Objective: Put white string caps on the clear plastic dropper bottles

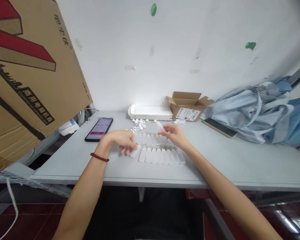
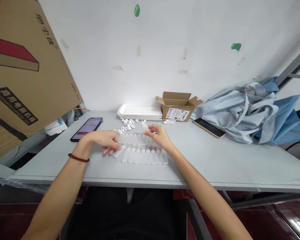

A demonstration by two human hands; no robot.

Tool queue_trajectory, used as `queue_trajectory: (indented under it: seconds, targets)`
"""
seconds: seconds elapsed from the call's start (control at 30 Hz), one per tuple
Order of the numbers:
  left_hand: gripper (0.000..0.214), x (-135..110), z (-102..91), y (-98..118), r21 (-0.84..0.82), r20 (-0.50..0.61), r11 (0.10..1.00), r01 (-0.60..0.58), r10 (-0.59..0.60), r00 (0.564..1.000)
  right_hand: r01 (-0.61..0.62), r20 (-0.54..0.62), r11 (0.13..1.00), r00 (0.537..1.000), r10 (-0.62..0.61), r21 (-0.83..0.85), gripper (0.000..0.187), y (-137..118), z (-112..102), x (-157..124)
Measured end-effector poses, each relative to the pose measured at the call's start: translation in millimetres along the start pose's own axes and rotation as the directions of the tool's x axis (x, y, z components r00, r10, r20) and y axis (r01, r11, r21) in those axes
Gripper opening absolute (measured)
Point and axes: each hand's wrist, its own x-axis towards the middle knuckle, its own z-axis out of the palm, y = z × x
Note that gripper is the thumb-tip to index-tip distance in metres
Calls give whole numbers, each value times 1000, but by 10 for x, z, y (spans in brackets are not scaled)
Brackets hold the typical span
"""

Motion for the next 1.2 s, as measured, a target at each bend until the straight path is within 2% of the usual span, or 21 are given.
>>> queue_trajectory:
  seconds: [0.17,0.23,0.27,0.3,0.37,0.43,0.47,0.53,0.67,0.8,0.9,1.0,1.1,1.2]
  targets:
    - [24,26,21,45,-43,42,998,-43,45,998,9,-3,1000,1000,-9,-24,33,25,2,12]
    - [22,18,-17,23,-72,-47,996,-58,55,997,10,-10,1000,1000,-10,-30,33,33,-4,18]
    - [21,19,-43,2,-97,-142,993,-68,54,988,12,-17,999,1000,-13,-34,32,41,-8,23]
    - [20,26,-71,-23,-128,-263,989,-77,41,964,15,-27,999,999,-16,-39,31,53,-11,30]
    - [18,64,-133,-75,-185,-510,978,-94,-14,860,21,-52,998,998,-24,-51,30,91,-20,51]
    - [18,137,-197,-111,-183,-644,981,-62,-72,761,35,-84,997,996,-41,-69,29,143,-32,81]
    - [17,184,-229,-119,-155,-668,988,-21,-90,738,44,-105,996,993,-52,-81,29,171,-40,99]
    - [13,285,-292,-107,-87,-671,995,55,-99,735,60,-143,992,987,-76,-110,29,225,-57,132]
    - [7,446,-416,-27,-25,-621,994,107,-99,778,70,-191,982,976,-104,-176,29,284,-81,169]
    - [8,506,-474,-23,-48,-532,994,97,-108,840,89,-206,967,968,-141,-240,27,286,-79,166]
    - [7,519,-423,-110,-77,-518,996,48,-81,852,99,-205,951,965,-164,-293,26,276,-79,153]
    - [6,516,-345,-214,-91,-570,996,-21,-35,821,97,-204,938,964,-172,-333,24,265,-87,142]
    - [5,487,-313,-257,-87,-648,993,-78,3,762,90,-216,925,960,-180,-370,24,269,-88,138]
    - [3,457,-296,-199,-74,-715,990,-117,29,699,100,-198,908,960,-195,-408,22,289,-77,135]
